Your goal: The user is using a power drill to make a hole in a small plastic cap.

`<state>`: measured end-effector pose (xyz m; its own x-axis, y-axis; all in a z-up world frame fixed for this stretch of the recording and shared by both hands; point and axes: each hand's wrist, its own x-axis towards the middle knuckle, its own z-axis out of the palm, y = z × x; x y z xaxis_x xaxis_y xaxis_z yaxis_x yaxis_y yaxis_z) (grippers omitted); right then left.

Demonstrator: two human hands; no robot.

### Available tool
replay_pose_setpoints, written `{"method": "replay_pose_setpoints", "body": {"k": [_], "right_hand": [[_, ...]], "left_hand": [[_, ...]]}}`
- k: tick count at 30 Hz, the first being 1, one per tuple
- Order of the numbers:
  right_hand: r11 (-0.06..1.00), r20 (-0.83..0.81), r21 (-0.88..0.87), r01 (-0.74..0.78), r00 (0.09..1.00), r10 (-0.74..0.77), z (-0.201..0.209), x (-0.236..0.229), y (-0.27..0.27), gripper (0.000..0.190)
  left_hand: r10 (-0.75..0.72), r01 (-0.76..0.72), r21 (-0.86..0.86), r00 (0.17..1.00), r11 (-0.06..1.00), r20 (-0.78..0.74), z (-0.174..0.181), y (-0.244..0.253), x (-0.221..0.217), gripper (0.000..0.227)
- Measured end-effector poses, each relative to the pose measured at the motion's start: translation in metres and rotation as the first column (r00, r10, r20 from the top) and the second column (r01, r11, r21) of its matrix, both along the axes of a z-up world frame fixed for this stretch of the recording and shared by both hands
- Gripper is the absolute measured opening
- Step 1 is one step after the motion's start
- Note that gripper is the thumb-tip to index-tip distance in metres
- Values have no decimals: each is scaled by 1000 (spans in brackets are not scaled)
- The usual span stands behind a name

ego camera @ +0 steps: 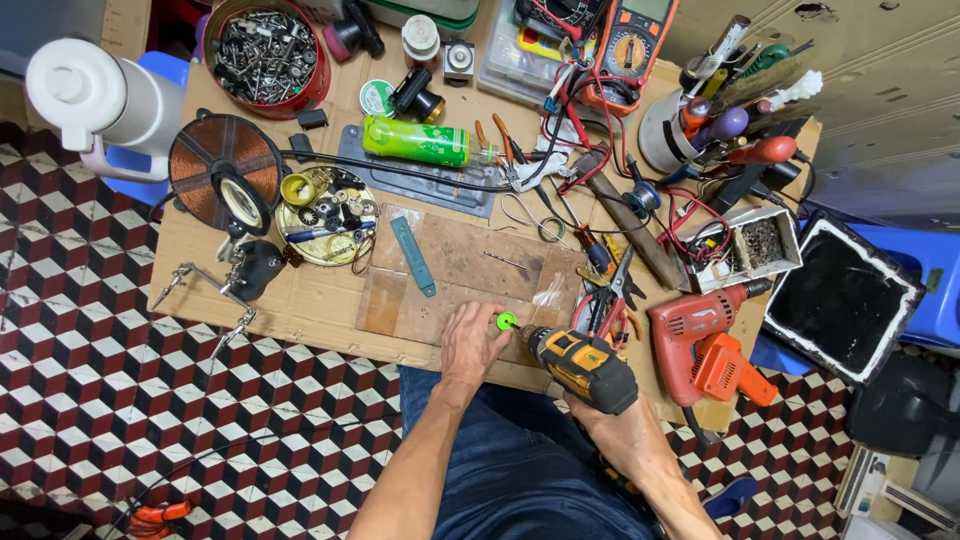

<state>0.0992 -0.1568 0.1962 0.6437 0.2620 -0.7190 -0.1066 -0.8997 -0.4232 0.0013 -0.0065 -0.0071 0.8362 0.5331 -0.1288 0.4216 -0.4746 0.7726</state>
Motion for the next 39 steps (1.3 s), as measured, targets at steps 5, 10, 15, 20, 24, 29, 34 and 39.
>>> {"method": "replay_pose_setpoints", "body": {"k": [5,10,15,20,24,29,34,39], "right_hand": [[975,22,216,53,998,-59,-9,-1,-4,34],[922,53,382,63,995,-90,-14,2,-10,32],[929,52,364,72,994,-97,-16,1,-10,26],[986,47,149,78,995,-86,-2,-7,4,28],[999,67,-39,13,998,-11,-12,-13,3,28],[996,125,66,-63,991,54,-15,-10,-1,33],[909,296,341,-240,945,139,-38,-6,-17,40],[927,132,-178,-330,926,355,-47,-5,-19,33]], "left_hand": [[9,-9,6,1000,1000,-8,-3,0,0,39],[22,-22,3,1000,1000,-6,0,-1,2,37],[23,-23,-1,1000,1000,-9,1,-1,1,33],[5,-5,-16,1000,1000,-18,9,2,1,34],[117,-118,-233,993,965,-22,38,2,0,35],[276,-128,-455,920,882,278,186,1,34,35],[111,58,-322,869,945,482,200,-9,53,29],[120,77,-349,851,934,512,184,-10,45,10]]}}
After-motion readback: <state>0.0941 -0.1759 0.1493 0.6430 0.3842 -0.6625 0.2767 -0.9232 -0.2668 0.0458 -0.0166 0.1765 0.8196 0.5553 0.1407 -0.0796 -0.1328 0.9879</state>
